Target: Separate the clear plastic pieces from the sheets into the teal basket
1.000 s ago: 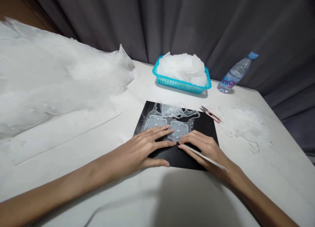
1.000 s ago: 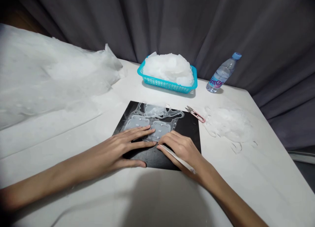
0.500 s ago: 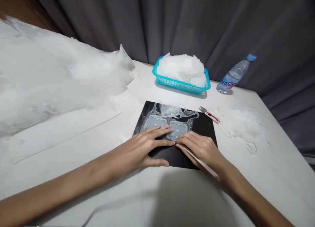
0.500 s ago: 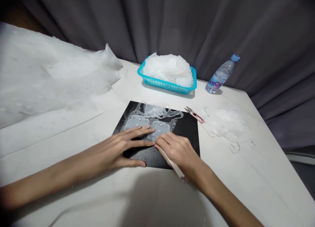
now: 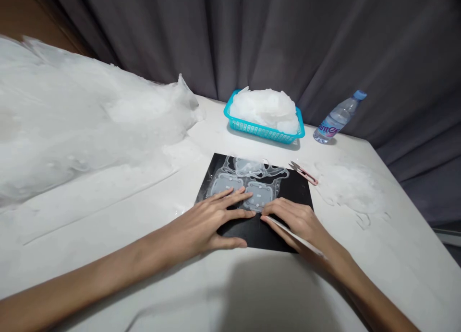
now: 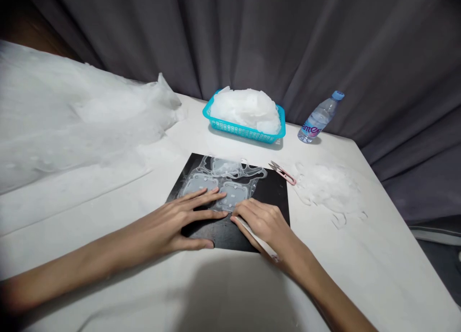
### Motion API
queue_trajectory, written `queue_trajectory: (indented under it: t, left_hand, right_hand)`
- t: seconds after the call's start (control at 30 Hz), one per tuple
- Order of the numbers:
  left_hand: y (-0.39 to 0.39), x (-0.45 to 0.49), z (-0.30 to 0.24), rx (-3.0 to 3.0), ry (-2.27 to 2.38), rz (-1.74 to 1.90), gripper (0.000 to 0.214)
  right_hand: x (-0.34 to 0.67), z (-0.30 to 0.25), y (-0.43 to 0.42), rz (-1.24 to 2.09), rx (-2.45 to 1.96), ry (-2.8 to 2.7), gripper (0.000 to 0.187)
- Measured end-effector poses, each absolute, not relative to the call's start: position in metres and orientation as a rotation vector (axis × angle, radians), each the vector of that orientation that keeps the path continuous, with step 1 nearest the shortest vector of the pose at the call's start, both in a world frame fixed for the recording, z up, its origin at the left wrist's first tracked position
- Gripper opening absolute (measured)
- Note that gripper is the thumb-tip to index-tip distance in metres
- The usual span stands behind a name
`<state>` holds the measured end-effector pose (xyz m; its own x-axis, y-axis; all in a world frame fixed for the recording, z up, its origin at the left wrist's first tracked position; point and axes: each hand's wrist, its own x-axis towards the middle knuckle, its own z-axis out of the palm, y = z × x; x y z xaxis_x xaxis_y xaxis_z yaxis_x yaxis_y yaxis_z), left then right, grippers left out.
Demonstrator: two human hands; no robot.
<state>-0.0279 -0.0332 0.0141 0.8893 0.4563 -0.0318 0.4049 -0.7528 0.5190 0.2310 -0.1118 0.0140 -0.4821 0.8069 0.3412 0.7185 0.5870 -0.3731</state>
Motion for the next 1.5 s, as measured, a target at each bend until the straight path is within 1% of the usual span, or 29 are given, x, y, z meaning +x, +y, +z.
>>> queue_trajectory:
  t: [0.2, 0.3, 0.43, 0.57, 0.67, 0.87, 1.07, 1.17, 1.27, 1.37, 1.4, 1.5]
  left_hand:
    - [-0.034, -0.027, 0.016, 2.5, 0.692, 0.092, 0.059]
    - [-0.035, -0.028, 0.016, 2.495, 0.692, 0.109, 0.058]
    - [-0.036, -0.029, 0.015, 2.471, 0.687, 0.149, 0.056]
    - [-0.037, -0.029, 0.015, 2.445, 0.697, 0.13, 0.058]
    - [-0.036, -0.028, 0.014, 2.437, 0.706, 0.106, 0.061]
    - [-0.034, -0.027, 0.016, 2.403, 0.705, 0.13, 0.06]
    - [-0.033, -0.029, 0.017, 2.402, 0.71, 0.151, 0.062]
    - [-0.033, -0.029, 0.019, 2.418, 0.733, 0.126, 0.061]
    - [-0.033, -0.026, 0.023, 2.371, 0.782, 0.19, 0.055]
    - [-0.031, -0.021, 0.025, 2.131, 0.916, 0.424, 0.048]
    - [-0.029, -0.019, 0.025, 2.019, 0.947, 0.499, 0.049]
    - [-0.021, -0.013, 0.024, 1.733, 0.93, 0.578, 0.063]
  right_hand:
    - [0.223, 0.004, -0.112, -0.059, -1.229, -2.363, 0.015]
    - [0.219, -0.003, -0.114, -0.204, -1.233, -2.371, 0.013]
    - [0.221, -0.014, -0.117, -0.278, -1.265, -2.447, 0.028]
    - [0.223, -0.02, -0.118, -0.228, -1.259, -2.497, 0.033]
    - [0.222, -0.015, -0.111, -0.194, -1.313, -2.413, 0.028]
    - [0.224, 0.01, -0.082, -0.002, -1.432, -2.067, 0.022]
    - [0.268, 0.008, -0.059, 0.036, -1.616, -1.571, 0.027]
    - [0.28, 0.003, -0.056, 0.124, -1.648, -1.384, 0.031]
    - [0.266, 0.006, -0.065, 0.186, -1.567, -1.403, 0.029]
    - [0.236, 0.012, -0.084, 0.127, -1.42, -1.555, 0.022]
    - [0.225, 0.013, -0.091, 0.104, -1.356, -1.629, 0.022]
    - [0.199, 0.01, -0.107, 0.036, -1.138, -1.896, 0.036]
